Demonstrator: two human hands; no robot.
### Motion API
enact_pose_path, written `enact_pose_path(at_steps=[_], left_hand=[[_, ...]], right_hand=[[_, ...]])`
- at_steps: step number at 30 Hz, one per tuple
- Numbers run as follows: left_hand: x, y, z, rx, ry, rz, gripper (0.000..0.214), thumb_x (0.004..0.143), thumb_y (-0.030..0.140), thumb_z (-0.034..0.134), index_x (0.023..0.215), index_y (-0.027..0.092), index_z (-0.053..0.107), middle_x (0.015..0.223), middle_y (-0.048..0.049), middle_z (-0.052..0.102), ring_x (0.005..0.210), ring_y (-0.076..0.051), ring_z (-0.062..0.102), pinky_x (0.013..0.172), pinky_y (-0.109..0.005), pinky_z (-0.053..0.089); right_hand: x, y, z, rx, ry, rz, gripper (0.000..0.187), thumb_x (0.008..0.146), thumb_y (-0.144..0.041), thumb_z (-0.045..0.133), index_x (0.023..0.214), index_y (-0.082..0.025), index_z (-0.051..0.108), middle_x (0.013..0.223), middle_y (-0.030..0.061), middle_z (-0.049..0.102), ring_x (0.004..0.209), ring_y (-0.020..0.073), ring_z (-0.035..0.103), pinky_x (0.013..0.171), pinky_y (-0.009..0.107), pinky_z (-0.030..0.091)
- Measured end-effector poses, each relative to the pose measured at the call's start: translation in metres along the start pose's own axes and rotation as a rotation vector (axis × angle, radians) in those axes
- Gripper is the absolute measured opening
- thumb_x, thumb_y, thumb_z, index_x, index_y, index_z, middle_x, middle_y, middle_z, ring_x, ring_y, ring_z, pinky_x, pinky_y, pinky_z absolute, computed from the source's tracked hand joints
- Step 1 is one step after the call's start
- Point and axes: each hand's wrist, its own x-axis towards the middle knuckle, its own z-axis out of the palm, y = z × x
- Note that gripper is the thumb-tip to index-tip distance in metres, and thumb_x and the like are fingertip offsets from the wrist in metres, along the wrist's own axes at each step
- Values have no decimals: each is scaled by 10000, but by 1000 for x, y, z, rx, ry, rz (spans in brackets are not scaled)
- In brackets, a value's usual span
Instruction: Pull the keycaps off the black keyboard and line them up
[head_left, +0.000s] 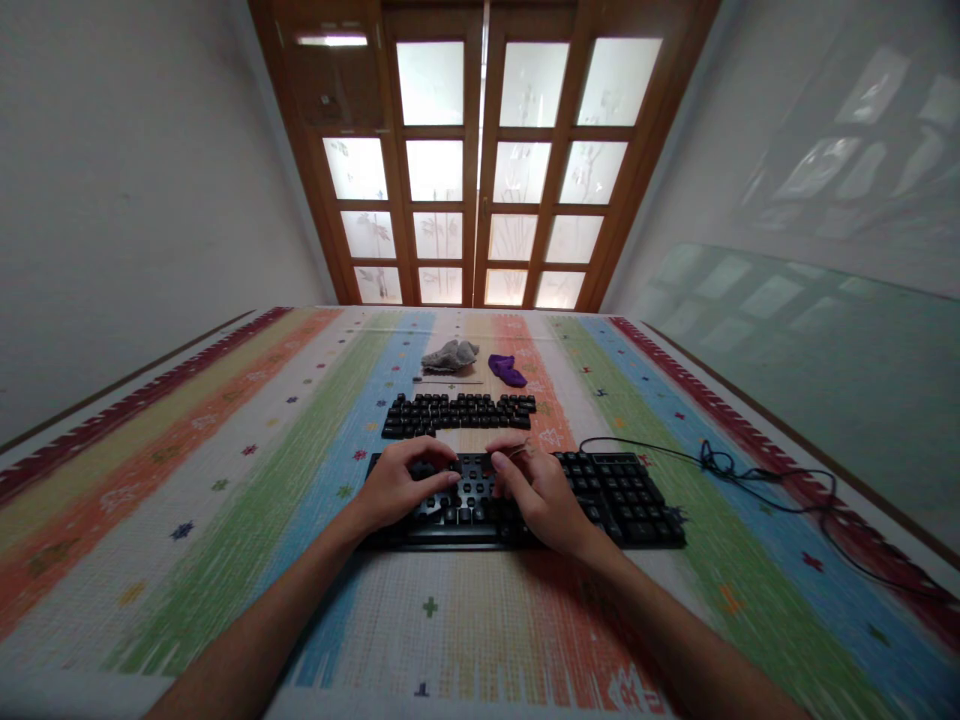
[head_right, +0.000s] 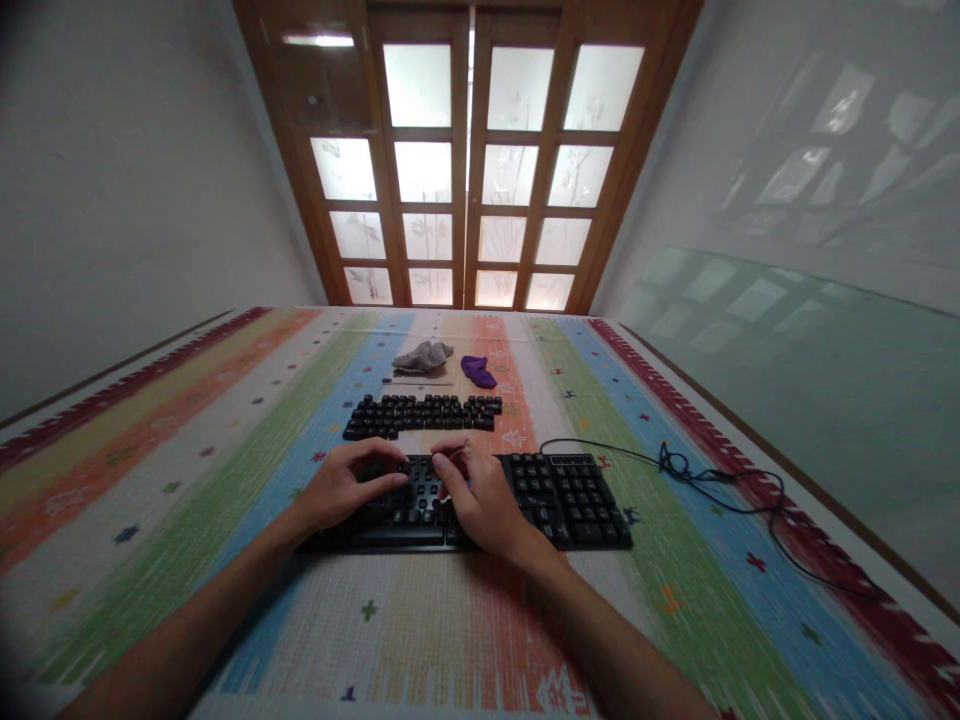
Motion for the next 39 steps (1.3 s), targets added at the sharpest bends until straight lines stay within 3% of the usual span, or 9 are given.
enact_pose_path(at_steps=[4,11,16,29,33,39], left_hand=[[4,-1,-6,-7,81,-24,280,809,361,728,1019,183,678,942,-47,738,809,-172,677,785,-323,552],[20,-17,-26,311,205,111,214,855,334,673,1031,213,688,1013,-53,705,927,-209,633,851,-368,528],[30,-22,-30,445,130,191,165,850,219,663,1012,199,679,978,-57,694,990,-234,599,908,-404,493],[59,-36,-12,614,-150,253,139,777,109,675,865,212,705,860,-46,701,940,-248,562,881,-399,455],[62,-40,-12,663,-176,256,112,783,112,671,843,202,703,859,-51,680,927,-248,549,885,-403,455],[62,-47,-10,691,-121,272,65,814,149,662,843,190,705,962,-75,618,955,-247,536,889,-404,466]], right_hand=[[0,-2,-1,-41,11,-7,241,1001,-409,462,997,-195,573,642,-6,606,597,166,608,628,312,458],[-2,-5,0,-33,10,-19,226,997,-405,467,983,-201,563,663,0,609,608,169,616,631,311,467],[-3,-5,1,-42,-9,-22,226,999,-384,463,994,-188,577,647,-5,609,583,162,610,634,307,469],[-2,-5,0,-19,-15,-27,261,997,-434,469,949,-202,579,614,-8,608,572,166,606,625,306,461],[-3,-5,0,-26,-12,-33,246,998,-415,472,956,-198,581,625,-4,614,573,166,605,634,310,464],[-4,-5,1,-2,-17,-21,227,993,-397,477,988,-194,580,631,-14,601,567,157,605,615,300,467]])
